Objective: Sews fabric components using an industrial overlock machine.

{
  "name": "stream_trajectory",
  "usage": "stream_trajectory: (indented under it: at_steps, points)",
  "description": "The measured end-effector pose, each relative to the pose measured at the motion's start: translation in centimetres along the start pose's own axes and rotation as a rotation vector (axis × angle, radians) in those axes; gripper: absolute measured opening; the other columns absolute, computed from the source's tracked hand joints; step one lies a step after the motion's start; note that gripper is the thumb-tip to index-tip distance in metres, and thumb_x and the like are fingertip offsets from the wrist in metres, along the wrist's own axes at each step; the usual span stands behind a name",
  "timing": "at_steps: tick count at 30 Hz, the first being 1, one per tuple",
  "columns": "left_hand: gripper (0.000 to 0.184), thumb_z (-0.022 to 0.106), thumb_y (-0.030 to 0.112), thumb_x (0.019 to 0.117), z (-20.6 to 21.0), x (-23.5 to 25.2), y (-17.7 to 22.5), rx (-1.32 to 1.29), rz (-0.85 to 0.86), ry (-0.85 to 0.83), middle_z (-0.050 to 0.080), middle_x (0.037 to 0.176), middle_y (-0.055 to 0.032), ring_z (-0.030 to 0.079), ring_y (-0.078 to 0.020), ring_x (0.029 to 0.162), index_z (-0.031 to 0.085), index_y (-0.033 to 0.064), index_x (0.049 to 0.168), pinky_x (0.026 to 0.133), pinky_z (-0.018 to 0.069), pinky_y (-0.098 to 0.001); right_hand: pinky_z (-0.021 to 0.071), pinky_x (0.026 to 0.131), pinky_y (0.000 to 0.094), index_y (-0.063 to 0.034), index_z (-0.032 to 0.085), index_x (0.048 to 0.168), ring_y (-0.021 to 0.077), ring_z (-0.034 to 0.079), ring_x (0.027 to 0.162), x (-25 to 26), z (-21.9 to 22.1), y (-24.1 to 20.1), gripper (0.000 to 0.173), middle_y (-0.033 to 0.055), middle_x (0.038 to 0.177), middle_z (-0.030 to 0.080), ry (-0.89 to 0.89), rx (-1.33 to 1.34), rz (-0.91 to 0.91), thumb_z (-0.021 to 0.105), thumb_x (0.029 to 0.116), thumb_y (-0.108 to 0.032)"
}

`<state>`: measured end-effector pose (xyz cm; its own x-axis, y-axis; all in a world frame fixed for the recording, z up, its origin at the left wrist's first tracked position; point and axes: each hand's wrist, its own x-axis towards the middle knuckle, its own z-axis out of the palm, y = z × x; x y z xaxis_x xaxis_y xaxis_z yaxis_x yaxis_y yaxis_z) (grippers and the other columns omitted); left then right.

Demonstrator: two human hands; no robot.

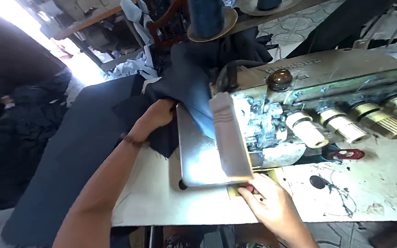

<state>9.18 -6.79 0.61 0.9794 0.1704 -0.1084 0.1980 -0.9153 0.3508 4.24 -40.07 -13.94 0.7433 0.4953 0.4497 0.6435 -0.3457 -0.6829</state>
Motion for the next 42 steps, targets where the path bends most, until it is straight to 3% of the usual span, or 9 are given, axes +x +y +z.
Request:
stream_trajectory:
  at_steps: [4, 8, 13, 19, 24, 27, 29, 34, 42]
  points:
    - [0.024, 0.054, 0.015, 0.1071, -0.2, -12.4, -8.4, 0.129, -0.054, 0.257, 0.071, 0.108, -0.0234, 0.07, -0.0424, 0.096, 0.067, -0.0003, 0.12, 0.086, 0.0536, -0.0649, 0.0525, 0.073, 0.0285, -0.0101, 0.072, 0.088, 0.0094, 0.063, 0.076, 0.0, 0.0, 0.0, 0.032, 0.0004, 0.079, 0.068, -0.031, 0.066, 0.016, 0.057, 0.0975, -0.037]
    - [0.041, 0.067, 0.023, 0.1011, 0.8, -21.1, -14.7, 0.096, -0.402, 0.341, 0.063, 0.121, -0.0312, 0.064, -0.0492, 0.11, 0.059, -0.0056, 0.129, 0.095, 0.0495, -0.0687, 0.0519, 0.071, 0.0304, -0.0071, 0.072, 0.09, 0.0109, 0.063, 0.075, 0.0, 0.0, 0.2, 0.035, 0.0037, 0.081, 0.068, -0.066, 0.054, 0.015, 0.054, 0.0987, -0.035]
    - [0.023, 0.064, 0.02, 0.1023, 3.9, -23.6, -15.3, 0.117, -0.306, 0.547, 0.065, 0.113, -0.0262, 0.065, -0.0461, 0.104, 0.068, -0.0019, 0.11, 0.091, 0.0511, -0.0652, 0.0533, 0.073, 0.0394, -0.0067, 0.074, 0.095, 0.0169, 0.066, 0.079, -0.2, 0.1, 0.0, 0.036, 0.0073, 0.086, 0.07, -0.107, -0.034, 0.037, 0.053, 0.099, -0.036]
    - [0.027, 0.06, 0.023, 0.1051, 2.7, -24.0, -17.2, -0.136, -0.275, 0.587, 0.069, 0.103, -0.0241, 0.066, -0.0399, 0.097, 0.069, -0.0021, 0.11, 0.086, 0.0513, -0.0596, 0.0535, 0.076, 0.0403, -0.0039, 0.074, 0.095, 0.0194, 0.067, 0.081, -0.4, 0.1, -0.1, 0.036, 0.011, 0.087, 0.07, -0.069, -0.047, 0.013, 0.053, 0.0996, -0.033]
    - [0.035, 0.046, 0.02, 0.1106, 0.0, -23.3, -16.5, -0.209, -0.465, 0.578, 0.065, 0.108, -0.0321, 0.063, -0.0457, 0.103, 0.06, -0.0104, 0.119, 0.092, 0.0469, -0.0629, 0.0536, 0.076, 0.0247, 0.0041, 0.074, 0.092, 0.0119, 0.067, 0.078, -0.6, -0.3, -1.2, 0.03, 0.0166, 0.085, 0.071, 0.089, -0.002, -0.062, 0.058, 0.0978, -0.021]
    - [0.032, 0.042, 0.02, 0.1116, -0.6, -24.4, -13.5, -0.379, -0.44, 0.638, 0.065, 0.11, -0.0225, 0.061, -0.0281, 0.095, 0.059, -0.0042, 0.125, 0.087, 0.0493, -0.0476, 0.0495, 0.071, 0.0111, 0.0044, 0.07, 0.09, -0.0051, 0.059, 0.072, -1.4, -0.1, -3.4, 0.023, 0.0034, 0.08, 0.067, 0.168, 0.228, 0.008, 0.055, 0.0986, -0.012]
    - [0.032, 0.042, 0.02, 0.1118, -0.3, -25.5, -10.1, -0.467, -0.334, 0.562, 0.068, 0.109, -0.0136, 0.064, -0.0138, 0.091, 0.062, 0.0014, 0.128, 0.085, 0.0534, -0.0376, 0.0532, 0.071, 0.0145, -0.0009, 0.067, 0.098, -0.0063, 0.06, 0.073, -2.5, 0.6, -6.9, 0.025, -0.0087, 0.081, 0.064, -0.046, 0.546, 0.168, 0.045, 0.103, -0.009]
    - [0.028, 0.049, 0.014, 0.1066, 7.6, -28.8, -2.0, -0.478, -0.067, 0.239, 0.07, 0.097, -0.0064, 0.063, -0.0072, 0.08, 0.07, 0.0009, 0.12, 0.075, 0.0548, -0.0276, 0.0563, 0.097, 0.0361, 0.0019, 0.042, 0.145, 0.0156, 0.067, 0.112, -2.4, 5.2, -12.0, 0.053, 0.0083, 0.127, 0.065, -0.704, 1.142, 0.487, 0.042, 0.1044, -0.032]
    - [0.024, 0.057, 0.004, 0.1013, 16.6, -32.0, 1.5, -0.443, 0.526, -0.248, 0.07, 0.093, -0.0153, 0.069, -0.0244, 0.085, 0.072, 0.0007, 0.12, 0.081, 0.0574, -0.0349, 0.0602, 0.077, 0.0296, -0.0078, 0.059, 0.123, 0.0113, 0.071, 0.085, -1.2, 5.1, -12.5, 0.022, 0.0045, 0.095, 0.072, -0.435, 1.058, 0.915, 0.047, 0.1095, -0.021]
